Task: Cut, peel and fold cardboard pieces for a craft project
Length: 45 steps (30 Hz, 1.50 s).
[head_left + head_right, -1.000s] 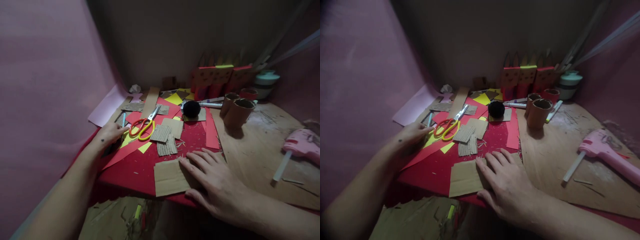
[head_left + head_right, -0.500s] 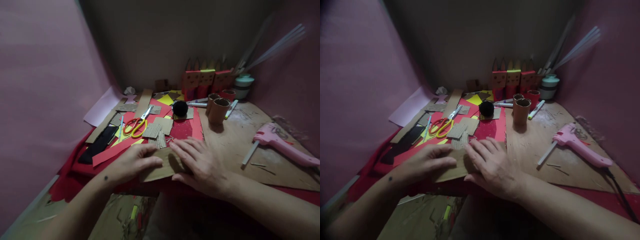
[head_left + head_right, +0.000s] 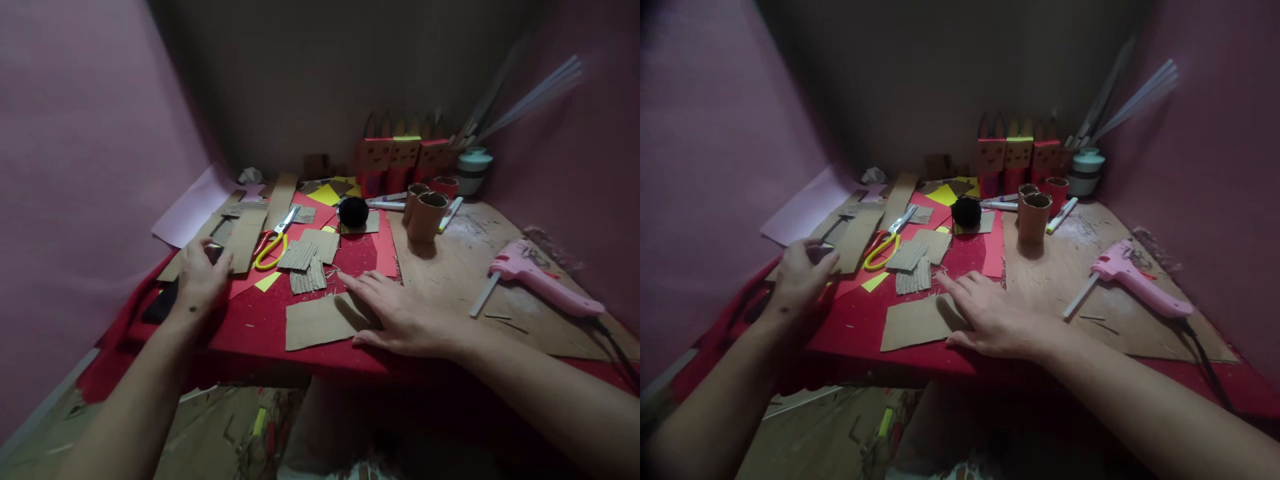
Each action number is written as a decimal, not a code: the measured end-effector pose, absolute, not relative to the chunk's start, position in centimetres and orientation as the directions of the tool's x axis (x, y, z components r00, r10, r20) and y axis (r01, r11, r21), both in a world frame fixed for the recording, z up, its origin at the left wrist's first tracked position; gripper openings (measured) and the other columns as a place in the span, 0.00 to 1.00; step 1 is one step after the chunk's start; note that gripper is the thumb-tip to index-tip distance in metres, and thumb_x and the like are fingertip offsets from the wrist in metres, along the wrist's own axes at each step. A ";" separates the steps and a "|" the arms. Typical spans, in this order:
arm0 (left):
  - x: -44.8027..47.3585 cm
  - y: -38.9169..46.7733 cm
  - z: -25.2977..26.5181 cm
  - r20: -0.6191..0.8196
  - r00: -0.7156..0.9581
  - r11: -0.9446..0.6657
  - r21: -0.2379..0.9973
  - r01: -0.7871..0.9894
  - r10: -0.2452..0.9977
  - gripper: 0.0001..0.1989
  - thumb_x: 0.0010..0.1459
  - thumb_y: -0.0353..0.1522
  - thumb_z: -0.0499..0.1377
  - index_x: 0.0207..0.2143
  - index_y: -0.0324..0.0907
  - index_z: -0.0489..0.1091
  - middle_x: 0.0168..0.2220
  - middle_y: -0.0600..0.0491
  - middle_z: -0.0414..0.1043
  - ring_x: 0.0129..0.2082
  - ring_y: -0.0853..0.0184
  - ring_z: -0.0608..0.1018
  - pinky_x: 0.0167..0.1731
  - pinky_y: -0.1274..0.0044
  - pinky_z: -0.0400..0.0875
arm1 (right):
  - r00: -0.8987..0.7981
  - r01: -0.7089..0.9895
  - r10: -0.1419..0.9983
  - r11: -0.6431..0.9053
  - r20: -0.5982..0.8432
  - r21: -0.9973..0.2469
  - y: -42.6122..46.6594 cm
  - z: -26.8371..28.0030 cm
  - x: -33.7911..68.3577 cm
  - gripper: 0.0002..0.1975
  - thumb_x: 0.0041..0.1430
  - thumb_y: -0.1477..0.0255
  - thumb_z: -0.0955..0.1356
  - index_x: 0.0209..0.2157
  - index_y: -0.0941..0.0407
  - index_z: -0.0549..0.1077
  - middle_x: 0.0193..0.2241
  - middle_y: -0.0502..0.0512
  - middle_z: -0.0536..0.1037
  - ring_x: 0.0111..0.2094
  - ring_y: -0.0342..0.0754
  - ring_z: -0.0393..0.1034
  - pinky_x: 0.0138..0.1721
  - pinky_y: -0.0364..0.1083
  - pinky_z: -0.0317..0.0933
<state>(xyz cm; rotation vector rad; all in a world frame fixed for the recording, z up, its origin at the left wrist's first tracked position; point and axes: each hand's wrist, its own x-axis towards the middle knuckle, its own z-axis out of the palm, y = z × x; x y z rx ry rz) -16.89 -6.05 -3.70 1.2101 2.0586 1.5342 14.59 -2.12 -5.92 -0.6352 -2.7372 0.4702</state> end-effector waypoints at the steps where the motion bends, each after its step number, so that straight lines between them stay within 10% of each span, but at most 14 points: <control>1: -16.6 -6.3 -3.7 0.330 -0.584 0.081 0.820 0.567 0.742 0.10 0.51 0.32 0.62 0.36 0.42 0.65 0.36 0.53 0.69 0.48 0.57 0.70 0.33 0.72 0.64 | -0.858 0.375 0.471 0.848 0.207 -0.374 -2.1 -6.0 14.5 0.42 0.57 0.66 0.70 0.67 0.60 0.47 0.48 0.66 0.71 0.47 0.57 0.64 0.45 0.56 0.64; 5: -14.2 -7.8 -3.5 0.477 -0.370 0.087 0.516 0.852 0.797 0.10 0.55 0.37 0.59 0.38 0.42 0.69 0.43 0.47 0.70 0.48 0.51 0.70 0.41 0.66 0.65 | -0.848 0.380 0.482 0.841 0.218 -0.385 -1.9 -6.2 14.4 0.43 0.56 0.67 0.70 0.67 0.58 0.48 0.47 0.65 0.69 0.44 0.55 0.64 0.43 0.55 0.65; 14: -10.4 -11.6 -4.2 0.138 -0.500 0.124 0.882 0.455 0.855 0.20 0.52 0.45 0.61 0.43 0.44 0.69 0.36 0.51 0.70 0.28 0.66 0.71 0.25 0.76 0.68 | -0.858 0.285 0.427 0.858 0.284 -0.427 -1.7 -6.2 14.8 0.42 0.53 0.69 0.70 0.66 0.54 0.49 0.45 0.61 0.65 0.45 0.54 0.62 0.45 0.56 0.64; 23: -6.5 -13.2 -6.0 -0.175 -0.375 0.118 0.979 -0.169 0.911 0.25 0.39 0.38 0.70 0.41 0.43 0.69 0.25 0.56 0.70 0.20 0.70 0.71 0.18 0.80 0.64 | -0.622 0.203 0.423 0.900 0.658 -0.386 -2.2 -6.1 14.7 0.40 0.52 0.63 0.72 0.63 0.54 0.53 0.45 0.59 0.64 0.45 0.54 0.65 0.44 0.55 0.67; 29: -2.4 -11.5 -4.3 -0.048 -0.382 0.031 0.998 -0.052 0.923 0.15 0.49 0.39 0.66 0.18 0.43 0.65 0.14 0.59 0.59 0.14 0.73 0.61 0.15 0.79 0.54 | -0.498 0.168 0.394 0.918 0.773 -0.359 -2.8 -6.0 14.5 0.38 0.54 0.63 0.72 0.62 0.54 0.54 0.45 0.60 0.66 0.44 0.54 0.66 0.43 0.55 0.67; 37: -1.8 -9.5 1.2 0.389 -0.385 -0.285 0.911 0.299 0.837 0.03 0.51 0.34 0.63 0.26 0.46 0.76 0.16 0.58 0.71 0.14 0.70 0.69 0.15 0.76 0.65 | -0.220 0.088 0.434 0.901 0.874 -0.425 -2.9 -1.2 14.5 0.07 0.61 0.76 0.65 0.39 0.54 0.74 0.33 0.53 0.76 0.37 0.49 0.69 0.40 0.52 0.66; 45: -1.4 -8.6 1.0 0.354 -0.291 -0.303 0.931 0.205 0.889 0.07 0.55 0.33 0.62 0.36 0.42 0.78 0.35 0.51 0.80 0.35 0.60 0.81 0.33 0.72 0.80 | -0.235 -0.191 0.787 0.538 0.570 -0.821 -3.6 -0.8 13.8 0.06 0.58 0.70 0.69 0.37 0.55 0.76 0.31 0.51 0.78 0.30 0.44 0.73 0.34 0.47 0.71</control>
